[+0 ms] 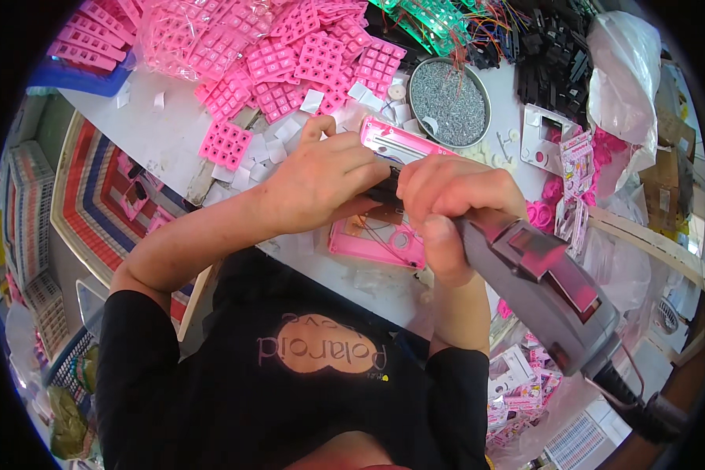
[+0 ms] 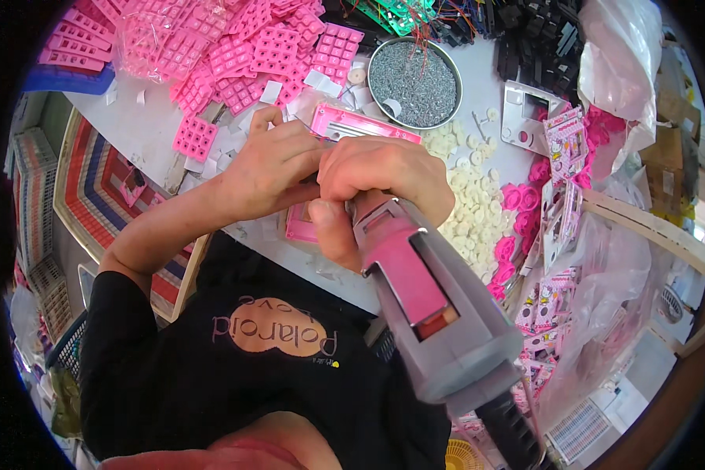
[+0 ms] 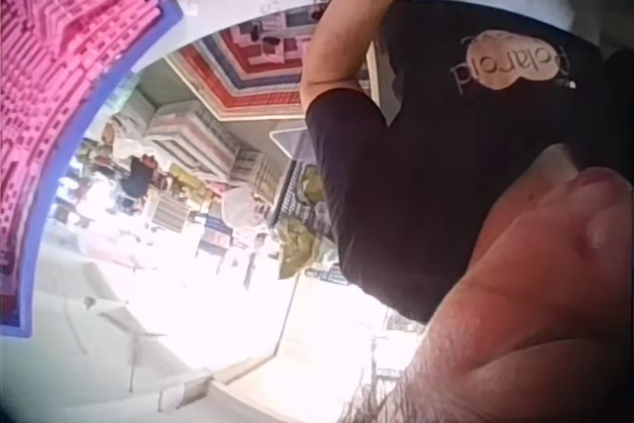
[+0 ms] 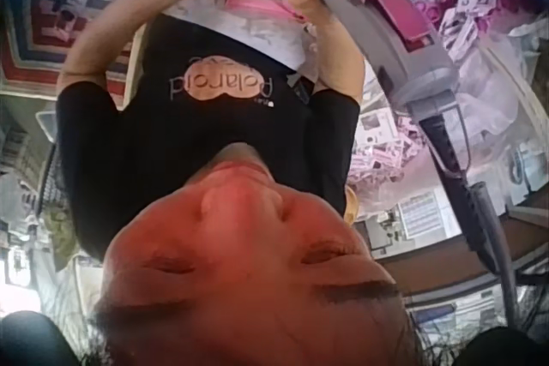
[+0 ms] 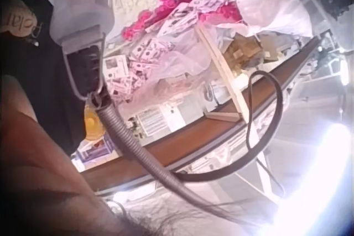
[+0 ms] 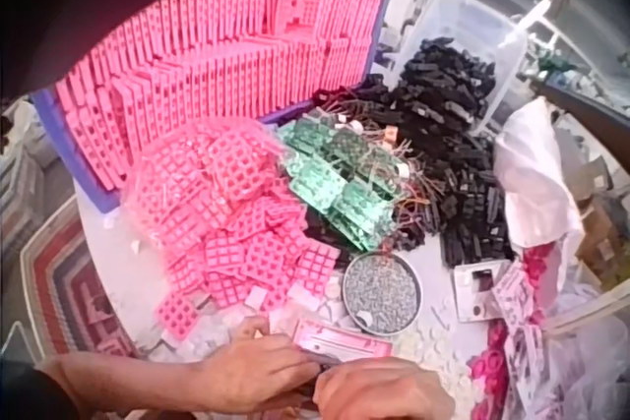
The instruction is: Assembling pink toy piggy banks by installing electronic components, circuit boards, and battery covers using an electric screwdriver.
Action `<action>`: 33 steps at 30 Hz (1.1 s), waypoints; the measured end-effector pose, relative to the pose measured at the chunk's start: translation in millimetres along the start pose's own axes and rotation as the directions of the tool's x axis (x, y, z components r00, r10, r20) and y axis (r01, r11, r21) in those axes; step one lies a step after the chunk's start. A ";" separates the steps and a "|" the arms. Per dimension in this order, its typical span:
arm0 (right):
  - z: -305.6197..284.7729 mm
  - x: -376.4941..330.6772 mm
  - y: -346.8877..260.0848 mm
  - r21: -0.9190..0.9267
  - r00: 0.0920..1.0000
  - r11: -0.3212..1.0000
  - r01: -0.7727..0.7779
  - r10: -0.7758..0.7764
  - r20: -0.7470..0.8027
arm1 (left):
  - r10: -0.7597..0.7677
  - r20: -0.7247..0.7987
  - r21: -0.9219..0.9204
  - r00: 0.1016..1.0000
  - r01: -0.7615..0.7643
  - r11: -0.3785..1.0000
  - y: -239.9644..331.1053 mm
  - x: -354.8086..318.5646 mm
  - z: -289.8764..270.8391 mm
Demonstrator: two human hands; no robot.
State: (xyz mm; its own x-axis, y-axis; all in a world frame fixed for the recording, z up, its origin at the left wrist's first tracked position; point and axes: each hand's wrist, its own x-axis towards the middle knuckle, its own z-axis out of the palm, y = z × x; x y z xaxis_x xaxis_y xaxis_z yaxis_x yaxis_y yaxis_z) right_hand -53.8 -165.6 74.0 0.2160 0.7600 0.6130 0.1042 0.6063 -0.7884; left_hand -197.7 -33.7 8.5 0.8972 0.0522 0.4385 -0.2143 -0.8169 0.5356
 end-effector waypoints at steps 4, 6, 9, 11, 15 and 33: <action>0.3 1.0 -8.5 0.097 0.963 0.989 -0.111 0.131 -0.235 | -0.025 -0.032 0.037 0.999 0.026 0.999 6.5 2.2 -4.8; -17.5 -10.2 -11.6 -0.042 0.914 0.943 -0.330 0.308 -0.264 | -0.001 -0.030 0.046 1.000 0.002 0.999 3.8 1.9 -4.5; -36.1 -37.7 -21.5 -0.769 0.813 0.504 -0.393 0.581 -0.036 | -0.037 0.017 0.050 0.999 0.036 0.998 -0.5 0.0 -1.4; -41.6 -54.5 -11.3 -0.830 0.891 0.518 -0.208 0.450 0.058 | -0.110 0.020 -0.031 0.994 0.111 0.993 -0.8 -0.3 2.1; -49.8 -47.6 -9.8 -0.784 0.924 0.571 -0.244 0.383 -0.009 | -0.232 -0.145 -0.184 0.962 0.205 0.961 1.5 -6.6 6.1; -56.5 -39.6 8.6 -0.958 0.970 0.286 0.007 0.233 0.076 | -0.221 -0.001 0.149 0.975 0.219 0.964 25.0 1.4 8.0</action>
State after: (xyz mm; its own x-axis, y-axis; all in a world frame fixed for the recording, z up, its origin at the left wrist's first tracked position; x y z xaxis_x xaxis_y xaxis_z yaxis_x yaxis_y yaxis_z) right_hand -6.6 -203.7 40.1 0.1595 0.8958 0.4149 0.9615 -0.0458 -0.2708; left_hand -198.7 -58.7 16.7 0.9220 0.2322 0.3099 0.0472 -0.8618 0.5050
